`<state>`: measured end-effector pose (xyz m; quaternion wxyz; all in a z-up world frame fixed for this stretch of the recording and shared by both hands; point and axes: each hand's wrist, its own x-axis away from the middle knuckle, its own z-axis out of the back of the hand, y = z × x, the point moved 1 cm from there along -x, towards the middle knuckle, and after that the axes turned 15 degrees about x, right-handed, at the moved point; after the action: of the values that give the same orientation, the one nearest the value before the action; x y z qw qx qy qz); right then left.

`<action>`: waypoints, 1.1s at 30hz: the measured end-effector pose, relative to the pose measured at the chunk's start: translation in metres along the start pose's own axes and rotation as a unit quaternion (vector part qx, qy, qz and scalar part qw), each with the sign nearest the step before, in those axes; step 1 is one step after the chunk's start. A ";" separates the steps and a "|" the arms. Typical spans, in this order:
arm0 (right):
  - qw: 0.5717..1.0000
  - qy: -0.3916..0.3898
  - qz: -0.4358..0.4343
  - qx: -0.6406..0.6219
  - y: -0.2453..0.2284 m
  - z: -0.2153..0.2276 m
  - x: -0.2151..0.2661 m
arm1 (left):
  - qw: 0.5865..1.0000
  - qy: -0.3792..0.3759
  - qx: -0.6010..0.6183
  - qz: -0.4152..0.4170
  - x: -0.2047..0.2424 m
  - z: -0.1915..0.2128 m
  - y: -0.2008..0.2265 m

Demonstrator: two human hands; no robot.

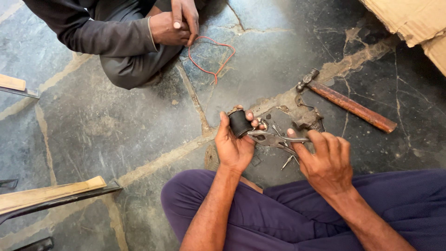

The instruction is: The person sits on the floor and uses a hammer and pliers to disassemble a small electric motor. They strike the motor housing to loosen parts, remove internal components, and inspect the separated pieces while a second person handles wires nearby.

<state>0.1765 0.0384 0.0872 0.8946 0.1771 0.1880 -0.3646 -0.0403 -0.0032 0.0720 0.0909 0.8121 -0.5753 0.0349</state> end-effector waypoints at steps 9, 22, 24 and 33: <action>0.998 -0.030 -0.012 -0.061 0.010 0.003 -0.010 | 0.998 -0.001 -0.027 -0.048 -0.003 0.005 0.007; 0.999 -0.031 0.002 -0.014 0.005 0.006 -0.013 | 0.994 -0.021 -0.076 -0.072 -0.002 0.000 0.002; 0.999 -0.035 0.005 -0.009 0.004 0.005 -0.012 | 0.994 -0.023 -0.077 -0.072 -0.002 0.000 0.001; 0.998 -0.046 0.007 -0.029 0.004 0.002 -0.011 | 0.992 -0.021 -0.094 -0.079 -0.001 -0.002 0.003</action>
<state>0.1720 0.0467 0.0947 0.9097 0.1351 0.1562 -0.3603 -0.0432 -0.0030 0.0740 0.1577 0.8432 -0.5121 -0.0435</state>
